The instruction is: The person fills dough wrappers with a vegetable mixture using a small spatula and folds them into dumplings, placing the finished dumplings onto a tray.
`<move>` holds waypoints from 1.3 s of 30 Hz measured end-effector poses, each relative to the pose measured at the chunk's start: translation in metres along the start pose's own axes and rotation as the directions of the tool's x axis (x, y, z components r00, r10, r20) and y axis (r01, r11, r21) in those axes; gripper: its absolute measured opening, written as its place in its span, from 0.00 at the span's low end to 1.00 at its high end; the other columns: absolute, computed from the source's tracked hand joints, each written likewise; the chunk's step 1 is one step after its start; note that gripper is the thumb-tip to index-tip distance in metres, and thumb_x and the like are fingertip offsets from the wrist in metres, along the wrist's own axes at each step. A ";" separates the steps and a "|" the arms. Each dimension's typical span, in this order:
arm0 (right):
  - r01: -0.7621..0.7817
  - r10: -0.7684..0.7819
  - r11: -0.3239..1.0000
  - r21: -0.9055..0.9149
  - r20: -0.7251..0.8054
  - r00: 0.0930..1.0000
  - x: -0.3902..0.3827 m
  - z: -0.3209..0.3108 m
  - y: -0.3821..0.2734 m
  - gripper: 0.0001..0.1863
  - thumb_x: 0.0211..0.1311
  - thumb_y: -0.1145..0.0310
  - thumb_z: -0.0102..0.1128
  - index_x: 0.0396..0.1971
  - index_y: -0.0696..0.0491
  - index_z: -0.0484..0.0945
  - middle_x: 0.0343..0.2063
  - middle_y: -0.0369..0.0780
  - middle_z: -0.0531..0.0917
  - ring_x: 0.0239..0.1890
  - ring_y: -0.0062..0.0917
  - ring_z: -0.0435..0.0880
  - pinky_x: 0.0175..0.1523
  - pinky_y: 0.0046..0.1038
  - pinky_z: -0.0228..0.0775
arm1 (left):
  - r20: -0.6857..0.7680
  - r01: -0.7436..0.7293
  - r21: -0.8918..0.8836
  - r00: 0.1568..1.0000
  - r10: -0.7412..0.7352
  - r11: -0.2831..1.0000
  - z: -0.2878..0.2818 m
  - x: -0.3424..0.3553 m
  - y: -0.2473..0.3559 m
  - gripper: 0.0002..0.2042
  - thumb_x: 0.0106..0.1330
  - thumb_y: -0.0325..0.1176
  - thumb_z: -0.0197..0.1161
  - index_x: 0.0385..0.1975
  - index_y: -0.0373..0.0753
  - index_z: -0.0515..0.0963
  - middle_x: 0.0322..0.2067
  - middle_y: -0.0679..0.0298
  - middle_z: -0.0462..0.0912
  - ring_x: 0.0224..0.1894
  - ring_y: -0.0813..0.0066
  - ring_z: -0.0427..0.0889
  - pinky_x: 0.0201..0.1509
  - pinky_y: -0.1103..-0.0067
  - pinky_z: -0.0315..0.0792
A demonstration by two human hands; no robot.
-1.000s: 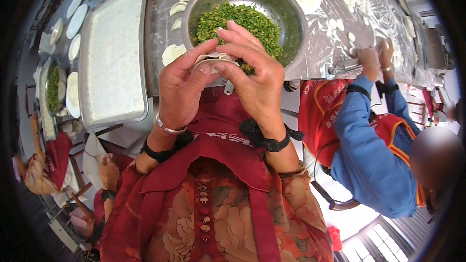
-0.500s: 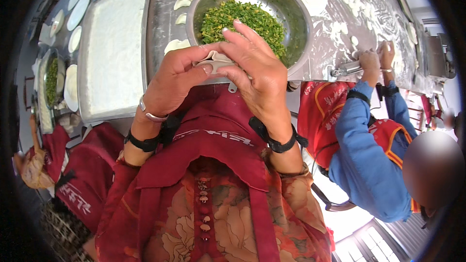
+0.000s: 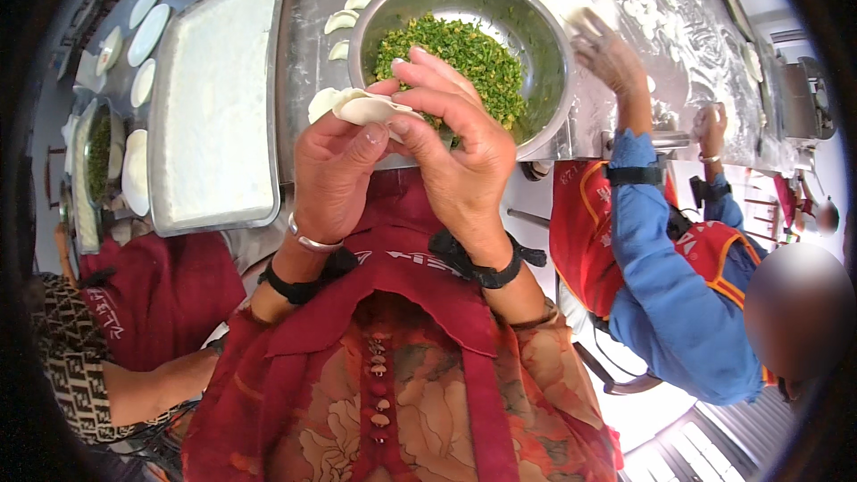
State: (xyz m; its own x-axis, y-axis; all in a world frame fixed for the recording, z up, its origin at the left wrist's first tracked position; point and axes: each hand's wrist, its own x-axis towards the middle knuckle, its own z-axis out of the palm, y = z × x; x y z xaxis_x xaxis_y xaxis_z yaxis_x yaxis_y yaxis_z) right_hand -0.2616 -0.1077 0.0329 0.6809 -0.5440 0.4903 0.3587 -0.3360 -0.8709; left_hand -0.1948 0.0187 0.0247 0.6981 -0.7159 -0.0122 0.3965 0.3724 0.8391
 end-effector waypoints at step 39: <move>0.220 -0.096 0.938 -0.269 0.408 0.908 0.009 -0.002 0.003 0.12 0.49 0.74 0.71 0.36 0.58 0.85 0.47 0.46 0.85 0.60 0.43 0.77 0.59 0.37 0.72 | 0.131 0.042 0.317 0.988 -0.088 0.947 -0.020 -0.001 0.019 0.18 0.68 0.24 0.54 0.58 0.29 0.68 0.44 0.61 0.80 0.44 0.80 0.78 0.47 0.80 0.76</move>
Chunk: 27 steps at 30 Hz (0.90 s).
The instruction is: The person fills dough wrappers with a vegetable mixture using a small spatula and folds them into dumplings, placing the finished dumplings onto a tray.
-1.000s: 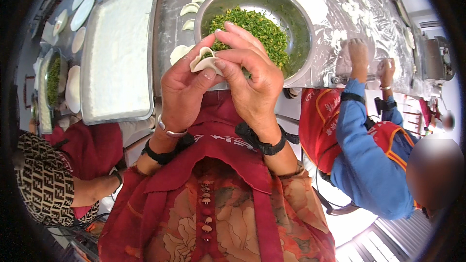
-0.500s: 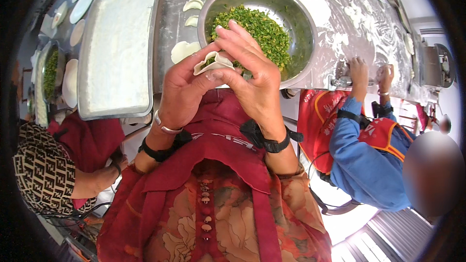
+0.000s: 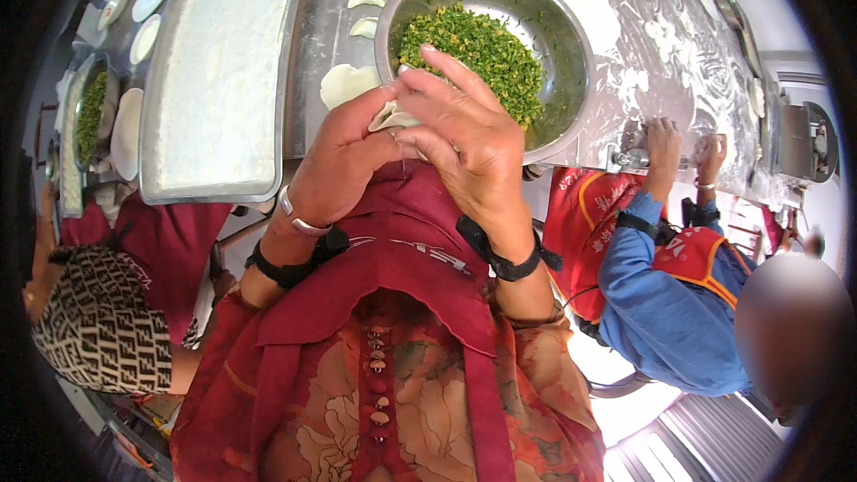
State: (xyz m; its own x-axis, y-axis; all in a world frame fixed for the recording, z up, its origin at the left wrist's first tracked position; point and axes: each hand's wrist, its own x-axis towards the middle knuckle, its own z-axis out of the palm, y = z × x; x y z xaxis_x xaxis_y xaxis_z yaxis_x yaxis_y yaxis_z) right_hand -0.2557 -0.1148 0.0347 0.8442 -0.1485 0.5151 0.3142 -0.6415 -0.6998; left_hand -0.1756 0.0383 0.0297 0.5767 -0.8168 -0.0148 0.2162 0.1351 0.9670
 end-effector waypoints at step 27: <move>-0.146 0.145 0.979 0.142 0.015 0.989 0.007 0.000 -0.016 0.13 0.49 0.75 0.71 0.38 0.57 0.86 0.50 0.44 0.84 0.64 0.42 0.74 0.62 0.36 0.70 | -0.061 0.015 -0.078 0.998 -0.020 0.997 0.005 -0.011 0.001 0.26 0.67 0.19 0.54 0.66 0.31 0.62 0.39 0.65 0.81 0.39 0.85 0.78 0.42 0.84 0.74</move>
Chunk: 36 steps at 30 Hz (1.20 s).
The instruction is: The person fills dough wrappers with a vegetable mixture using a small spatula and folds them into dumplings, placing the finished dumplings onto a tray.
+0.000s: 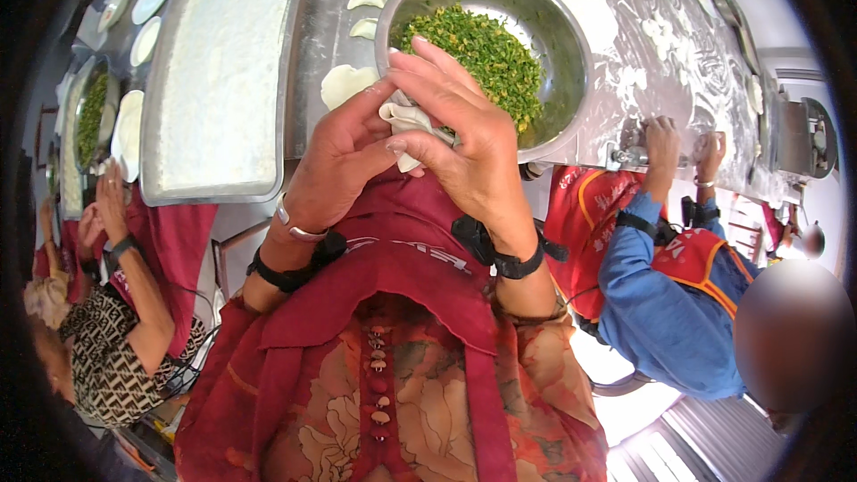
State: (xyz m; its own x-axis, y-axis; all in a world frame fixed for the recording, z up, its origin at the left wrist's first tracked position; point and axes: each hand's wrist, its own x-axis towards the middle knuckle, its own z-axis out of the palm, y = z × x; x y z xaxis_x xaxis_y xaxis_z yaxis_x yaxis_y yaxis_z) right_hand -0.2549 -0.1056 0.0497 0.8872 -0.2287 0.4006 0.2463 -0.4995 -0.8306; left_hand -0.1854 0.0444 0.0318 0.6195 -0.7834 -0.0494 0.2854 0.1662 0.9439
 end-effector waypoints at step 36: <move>0.104 -0.104 0.994 0.016 -0.012 0.995 0.009 0.016 0.015 0.14 0.60 0.69 0.65 0.44 0.57 0.85 0.51 0.44 0.84 0.69 0.45 0.66 0.74 0.49 0.45 | -0.042 -0.033 -0.585 0.999 0.011 0.810 0.002 -0.003 0.006 0.20 0.73 0.27 0.54 0.62 0.27 0.65 0.56 0.55 0.74 0.59 0.70 0.75 0.64 0.71 0.71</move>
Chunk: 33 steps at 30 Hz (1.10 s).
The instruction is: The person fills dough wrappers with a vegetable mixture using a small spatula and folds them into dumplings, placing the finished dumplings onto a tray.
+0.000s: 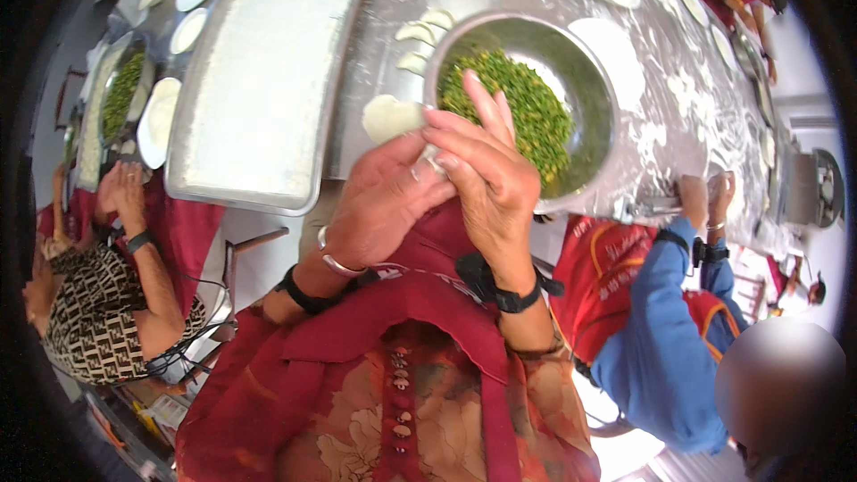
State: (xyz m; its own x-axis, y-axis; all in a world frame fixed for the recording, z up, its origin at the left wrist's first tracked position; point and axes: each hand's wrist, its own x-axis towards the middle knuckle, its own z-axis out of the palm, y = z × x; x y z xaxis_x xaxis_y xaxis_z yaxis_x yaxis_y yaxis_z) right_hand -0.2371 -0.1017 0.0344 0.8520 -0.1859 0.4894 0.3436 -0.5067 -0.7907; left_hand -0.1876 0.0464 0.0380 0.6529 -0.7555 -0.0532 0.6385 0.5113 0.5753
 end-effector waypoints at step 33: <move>-0.044 0.129 0.958 0.284 -0.287 0.949 0.013 0.041 -0.038 0.11 0.54 0.80 0.69 0.39 0.61 0.84 0.45 0.46 0.86 0.60 0.43 0.77 0.68 0.44 0.64 | 0.058 -0.023 -0.305 0.997 0.043 0.952 -0.015 -0.016 0.028 0.23 0.75 0.26 0.48 0.70 0.32 0.58 0.66 0.57 0.67 0.68 0.66 0.67 0.74 0.66 0.60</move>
State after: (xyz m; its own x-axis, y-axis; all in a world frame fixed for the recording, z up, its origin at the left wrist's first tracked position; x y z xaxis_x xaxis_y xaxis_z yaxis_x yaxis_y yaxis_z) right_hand -0.2226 -0.0500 0.0560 0.7394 -0.4839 0.4681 0.4036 -0.2378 -0.8835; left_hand -0.1741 0.0784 0.0429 0.6551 -0.7553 0.0189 0.7169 0.6292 0.3004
